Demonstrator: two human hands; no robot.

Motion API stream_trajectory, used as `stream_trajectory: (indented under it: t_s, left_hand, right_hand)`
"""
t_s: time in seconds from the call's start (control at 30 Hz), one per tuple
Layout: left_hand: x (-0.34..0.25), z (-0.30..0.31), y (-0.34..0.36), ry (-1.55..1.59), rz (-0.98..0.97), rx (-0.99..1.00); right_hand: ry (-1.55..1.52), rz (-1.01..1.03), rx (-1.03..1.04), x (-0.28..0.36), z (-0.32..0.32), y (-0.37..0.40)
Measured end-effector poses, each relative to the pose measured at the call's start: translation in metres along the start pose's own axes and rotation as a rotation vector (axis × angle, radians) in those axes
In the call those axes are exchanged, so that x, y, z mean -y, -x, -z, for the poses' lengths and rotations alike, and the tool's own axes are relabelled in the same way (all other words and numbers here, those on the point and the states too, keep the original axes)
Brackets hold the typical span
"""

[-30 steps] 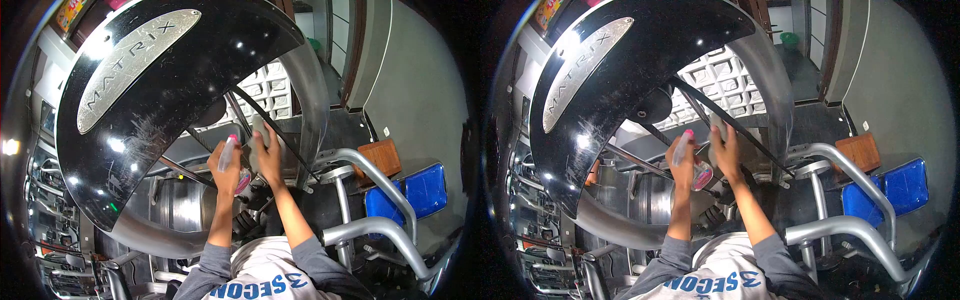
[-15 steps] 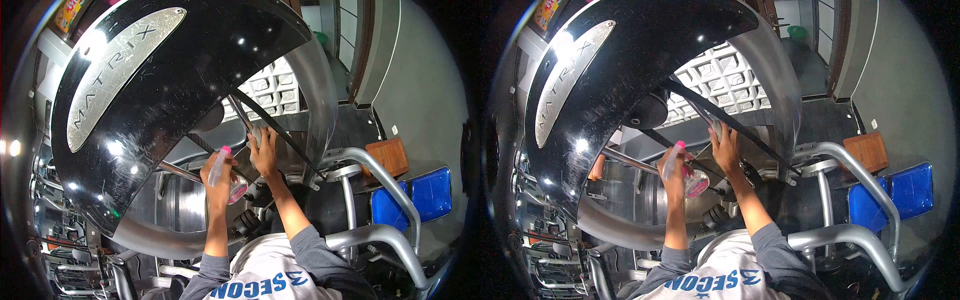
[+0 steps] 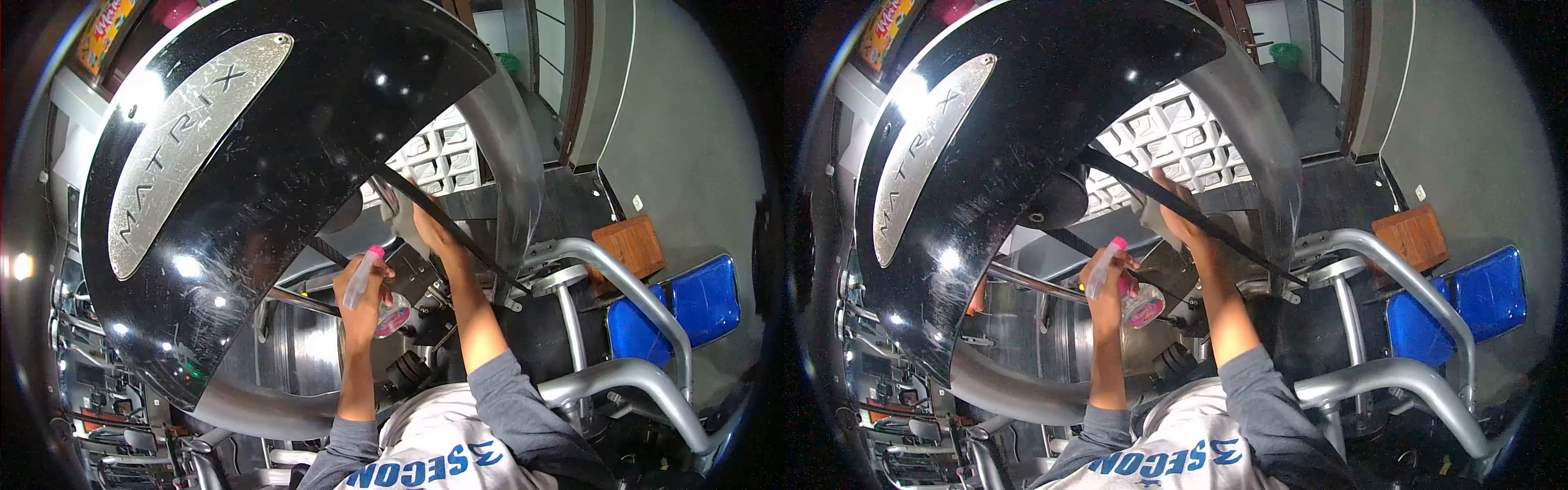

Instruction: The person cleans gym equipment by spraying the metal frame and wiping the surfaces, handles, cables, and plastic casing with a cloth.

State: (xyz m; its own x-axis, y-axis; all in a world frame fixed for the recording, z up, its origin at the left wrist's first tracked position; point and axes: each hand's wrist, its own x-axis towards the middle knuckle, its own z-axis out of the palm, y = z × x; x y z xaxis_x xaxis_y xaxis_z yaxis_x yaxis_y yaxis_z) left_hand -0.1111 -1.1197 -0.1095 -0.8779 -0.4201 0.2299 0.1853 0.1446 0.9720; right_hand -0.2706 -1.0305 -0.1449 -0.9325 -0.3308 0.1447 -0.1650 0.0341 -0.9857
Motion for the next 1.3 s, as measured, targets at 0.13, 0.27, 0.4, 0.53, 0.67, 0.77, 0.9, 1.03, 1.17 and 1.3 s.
stream_trajectory:
  t_s: [0.13, 0.27, 0.4, 0.53, 0.67, 0.77, 0.9, 1.03, 1.17, 1.3]
  left_hand:
    - [-0.003, 0.002, 0.001, -0.003, 0.034, -0.008]
    - [-0.008, 0.012, 0.001, -0.038, 0.034, 0.012]
    - [-0.003, 0.02, 0.003, 0.015, 0.028, 0.051]
    - [-0.001, 0.024, 0.004, -0.002, 0.059, 0.06]
    - [0.003, 0.026, 0.006, -0.02, 0.067, 0.085]
    - [0.01, 0.027, 0.01, -0.002, 0.086, 0.066]
    - [0.024, 0.024, 0.013, -0.023, 0.08, 0.073]
    - [0.029, 0.018, 0.011, -0.019, 0.114, 0.098]
    - [0.034, 0.015, 0.012, -0.025, 0.141, 0.109]
    - [0.033, 0.018, 0.013, -0.018, 0.146, 0.104]
  right_hand:
    - [0.37, 0.331, -0.086, -0.091, -0.026, 0.005]
    - [0.157, 0.348, -0.217, -0.033, -0.033, 0.015]
    - [0.122, 0.434, -0.352, 0.044, -0.039, 0.018]
    - [0.327, 0.523, -0.534, 0.031, -0.054, 0.032]
    - [0.479, 0.323, -0.477, -0.066, -0.064, 0.055]
    - [0.488, 0.281, -0.489, -0.115, -0.07, 0.065]
    - [0.335, 0.33, -0.509, -0.088, -0.061, 0.06]
    - [0.256, 0.468, -0.508, -0.055, -0.05, 0.049]
    - [0.221, 0.606, -0.47, 0.01, -0.037, 0.017]
    - [0.174, 0.36, -0.31, -0.015, -0.034, 0.027]
